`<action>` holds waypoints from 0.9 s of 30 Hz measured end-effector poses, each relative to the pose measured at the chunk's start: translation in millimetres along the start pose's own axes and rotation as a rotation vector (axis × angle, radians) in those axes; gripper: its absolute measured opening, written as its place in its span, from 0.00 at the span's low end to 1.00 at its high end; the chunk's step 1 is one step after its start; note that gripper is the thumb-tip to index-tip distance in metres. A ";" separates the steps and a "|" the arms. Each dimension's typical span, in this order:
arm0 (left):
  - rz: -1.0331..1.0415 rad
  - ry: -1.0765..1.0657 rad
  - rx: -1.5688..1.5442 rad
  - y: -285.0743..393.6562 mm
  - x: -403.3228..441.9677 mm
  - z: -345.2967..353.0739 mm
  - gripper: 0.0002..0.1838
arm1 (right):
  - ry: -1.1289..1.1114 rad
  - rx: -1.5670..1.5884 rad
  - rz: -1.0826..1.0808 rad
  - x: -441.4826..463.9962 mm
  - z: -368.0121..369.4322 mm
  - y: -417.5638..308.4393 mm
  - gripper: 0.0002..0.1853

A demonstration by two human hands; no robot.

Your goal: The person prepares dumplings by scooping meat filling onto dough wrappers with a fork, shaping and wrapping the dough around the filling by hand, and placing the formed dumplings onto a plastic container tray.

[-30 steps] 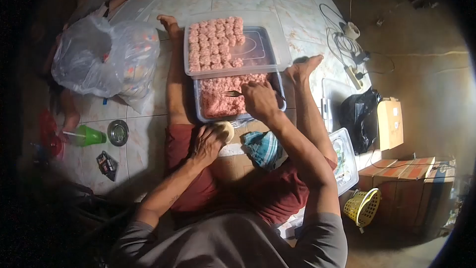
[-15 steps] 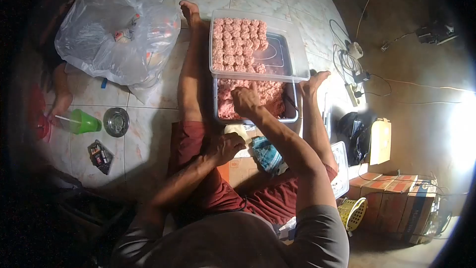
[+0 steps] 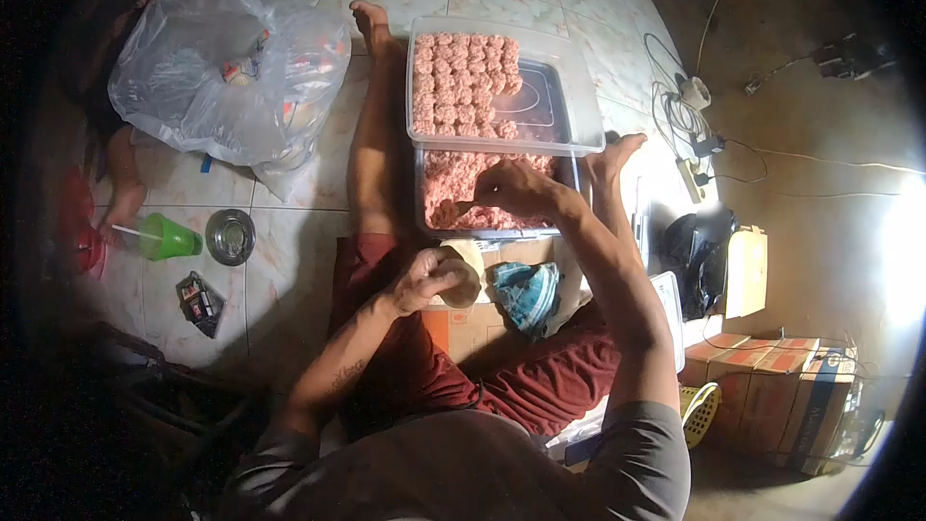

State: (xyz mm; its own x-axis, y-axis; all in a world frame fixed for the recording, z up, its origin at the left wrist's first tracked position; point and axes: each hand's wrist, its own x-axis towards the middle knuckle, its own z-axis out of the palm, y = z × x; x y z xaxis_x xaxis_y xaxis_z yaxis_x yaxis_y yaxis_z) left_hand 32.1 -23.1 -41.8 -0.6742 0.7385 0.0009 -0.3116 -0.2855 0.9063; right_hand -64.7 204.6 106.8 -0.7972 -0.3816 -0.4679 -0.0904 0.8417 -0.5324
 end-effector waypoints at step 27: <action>0.068 0.352 -0.784 13.6 -19.4 7.5 0.34 | 0.757 -0.346 -0.067 -102.6 80.0 44.7 0.13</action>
State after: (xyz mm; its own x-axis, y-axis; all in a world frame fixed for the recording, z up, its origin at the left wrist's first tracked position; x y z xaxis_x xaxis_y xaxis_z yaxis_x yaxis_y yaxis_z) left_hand 46.0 -36.7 -26.3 -0.8364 0.5088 -0.2039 -0.5475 -0.7574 0.3557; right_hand 60.8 250.9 74.6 -0.9581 -0.1788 0.2237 -0.2315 0.9435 -0.2373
